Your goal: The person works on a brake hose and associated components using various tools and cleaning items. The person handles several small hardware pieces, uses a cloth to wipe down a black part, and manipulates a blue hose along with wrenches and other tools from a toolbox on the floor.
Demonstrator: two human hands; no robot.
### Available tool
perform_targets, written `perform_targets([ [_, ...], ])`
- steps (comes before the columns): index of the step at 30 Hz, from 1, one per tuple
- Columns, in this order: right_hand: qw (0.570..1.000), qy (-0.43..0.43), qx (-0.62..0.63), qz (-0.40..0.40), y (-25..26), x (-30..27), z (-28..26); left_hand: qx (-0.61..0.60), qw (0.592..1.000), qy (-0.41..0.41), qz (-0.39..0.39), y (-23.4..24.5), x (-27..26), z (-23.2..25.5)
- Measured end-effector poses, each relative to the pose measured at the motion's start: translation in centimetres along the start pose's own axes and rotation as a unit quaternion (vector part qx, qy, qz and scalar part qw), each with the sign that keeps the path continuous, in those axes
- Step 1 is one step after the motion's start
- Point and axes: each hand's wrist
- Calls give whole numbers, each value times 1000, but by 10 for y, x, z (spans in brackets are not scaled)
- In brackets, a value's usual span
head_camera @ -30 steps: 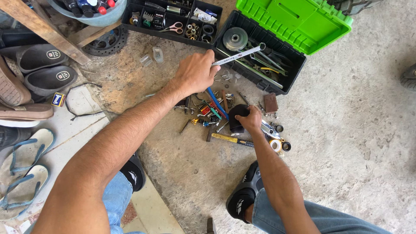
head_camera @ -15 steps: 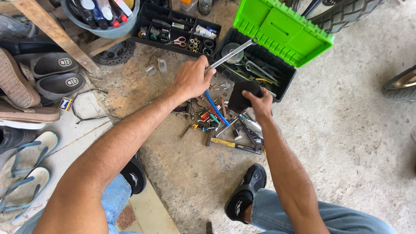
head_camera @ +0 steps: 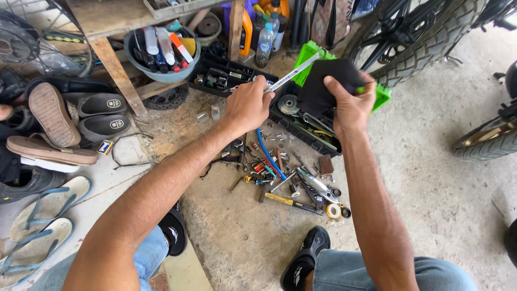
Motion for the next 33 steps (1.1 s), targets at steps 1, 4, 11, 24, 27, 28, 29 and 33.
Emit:
perform_targets([
  [1,990,131,-40,-37,-4,-3,-9,1,1000,-3,4,9,1,6],
  [4,934,276,-221,-44,-15,-9,-39,32,998,13,-47,33,5,26],
  [11,788,443,-417,-99,-37,-20,-74,101,992,-75,-24,59,4,56],
  [24,767,436,-448,-144,-57,-34,-41,181,975,-124,-29,65,24,58],
  [27,754,441,-463,-147,-72,-60,-40,157,976,-154,1,65,16,56],
  [28,768,424,-454,-158,-73,-65,-43,158,975,-157,1,66,15,56],
  [29,769,423,-453,-155,-74,-66,-46,165,974,-154,-9,68,12,55],
  [33,753,435,-468,-157,-75,-66,-55,168,973,-159,0,71,3,54],
])
Point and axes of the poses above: each hand's wrist, its own x-axis towards the middle knuckle, its own y-axis out of the back of the hand, z = x × y, and after that the axes turned 1 degree about x, right-handed
